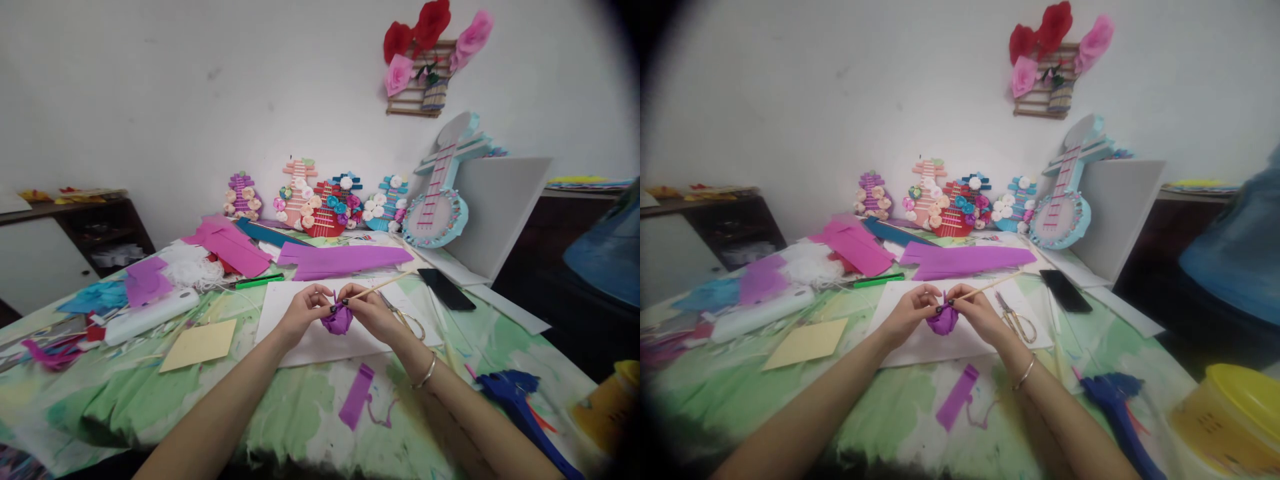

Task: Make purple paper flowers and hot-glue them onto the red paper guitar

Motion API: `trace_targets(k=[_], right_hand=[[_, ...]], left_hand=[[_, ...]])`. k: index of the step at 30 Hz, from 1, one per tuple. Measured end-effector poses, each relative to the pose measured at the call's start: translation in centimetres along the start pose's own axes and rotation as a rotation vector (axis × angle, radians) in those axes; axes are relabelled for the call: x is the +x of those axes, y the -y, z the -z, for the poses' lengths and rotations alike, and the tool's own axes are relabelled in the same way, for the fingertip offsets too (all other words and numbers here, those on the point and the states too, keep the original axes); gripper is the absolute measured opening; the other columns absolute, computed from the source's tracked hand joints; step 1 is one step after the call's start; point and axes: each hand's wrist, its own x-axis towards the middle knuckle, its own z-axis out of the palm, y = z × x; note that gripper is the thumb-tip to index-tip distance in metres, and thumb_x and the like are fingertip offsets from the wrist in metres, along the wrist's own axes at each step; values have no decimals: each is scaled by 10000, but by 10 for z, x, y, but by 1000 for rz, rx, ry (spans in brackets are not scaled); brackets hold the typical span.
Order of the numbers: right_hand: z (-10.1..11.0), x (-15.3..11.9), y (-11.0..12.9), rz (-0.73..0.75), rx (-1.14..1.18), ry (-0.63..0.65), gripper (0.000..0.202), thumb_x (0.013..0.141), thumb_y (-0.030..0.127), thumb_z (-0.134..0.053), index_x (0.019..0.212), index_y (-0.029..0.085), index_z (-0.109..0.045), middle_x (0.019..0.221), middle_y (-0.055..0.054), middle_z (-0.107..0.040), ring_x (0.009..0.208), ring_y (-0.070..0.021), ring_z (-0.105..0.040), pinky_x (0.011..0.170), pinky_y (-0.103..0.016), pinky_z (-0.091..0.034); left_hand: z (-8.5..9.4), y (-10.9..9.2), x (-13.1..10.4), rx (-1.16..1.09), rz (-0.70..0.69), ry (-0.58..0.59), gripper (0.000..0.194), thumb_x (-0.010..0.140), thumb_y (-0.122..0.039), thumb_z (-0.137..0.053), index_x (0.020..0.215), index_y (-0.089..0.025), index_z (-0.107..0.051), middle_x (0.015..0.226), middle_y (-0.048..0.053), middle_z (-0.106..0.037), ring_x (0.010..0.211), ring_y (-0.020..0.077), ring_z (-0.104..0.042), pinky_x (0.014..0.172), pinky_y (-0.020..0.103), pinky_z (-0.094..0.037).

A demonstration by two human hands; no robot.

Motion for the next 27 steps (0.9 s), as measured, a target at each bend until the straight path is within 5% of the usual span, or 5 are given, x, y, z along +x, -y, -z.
trace_targets(k=[27], right_hand=[[-4, -1, -7, 8, 127, -6, 75, 679, 154, -632, 745, 179, -609, 677, 24, -539, 592, -103, -451, 591, -251, -337]], left_hand=[[0, 4, 1, -103, 2, 5, 297, 581, -191, -783, 836, -129, -644, 578, -30, -543, 534, 77, -478, 536, 206, -342]])
